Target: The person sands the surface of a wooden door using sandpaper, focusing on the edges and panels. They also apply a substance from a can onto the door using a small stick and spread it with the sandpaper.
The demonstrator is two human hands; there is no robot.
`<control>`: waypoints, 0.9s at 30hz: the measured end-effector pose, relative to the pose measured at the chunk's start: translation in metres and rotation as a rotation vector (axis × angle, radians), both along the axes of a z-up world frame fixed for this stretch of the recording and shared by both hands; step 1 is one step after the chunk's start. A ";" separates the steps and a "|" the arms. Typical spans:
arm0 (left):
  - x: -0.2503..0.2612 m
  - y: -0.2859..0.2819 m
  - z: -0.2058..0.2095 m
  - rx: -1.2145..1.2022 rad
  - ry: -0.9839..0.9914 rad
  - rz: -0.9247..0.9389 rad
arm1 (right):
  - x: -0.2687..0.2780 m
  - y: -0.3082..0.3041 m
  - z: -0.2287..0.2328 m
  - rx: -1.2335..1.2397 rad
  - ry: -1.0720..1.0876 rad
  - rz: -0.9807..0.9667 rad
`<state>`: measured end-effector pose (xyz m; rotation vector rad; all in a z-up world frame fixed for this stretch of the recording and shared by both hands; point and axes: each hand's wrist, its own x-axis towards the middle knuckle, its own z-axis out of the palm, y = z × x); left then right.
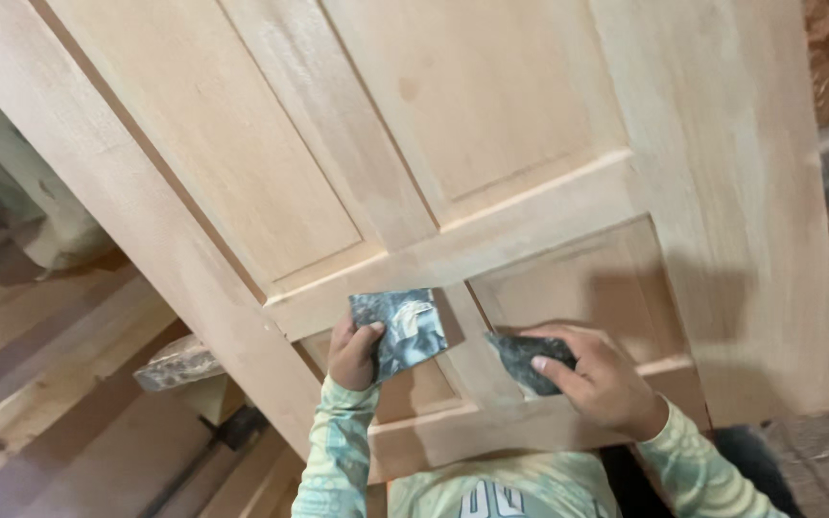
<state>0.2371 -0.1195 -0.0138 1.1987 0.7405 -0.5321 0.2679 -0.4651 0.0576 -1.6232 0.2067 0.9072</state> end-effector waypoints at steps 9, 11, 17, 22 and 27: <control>0.021 0.035 -0.006 -0.023 -0.109 0.240 | 0.031 0.034 -0.021 0.046 0.051 0.083; 0.025 0.041 -0.004 0.043 -0.148 0.262 | 0.033 0.038 -0.025 0.027 0.089 0.085; 0.016 0.066 0.010 0.190 -0.150 0.410 | 0.037 0.047 -0.028 -0.004 0.209 0.160; -0.010 0.076 0.016 0.089 -0.066 0.671 | 0.035 0.059 -0.028 0.013 0.297 0.202; -0.036 0.088 0.015 -0.040 -0.066 0.686 | 0.032 0.083 -0.020 -0.105 0.356 0.263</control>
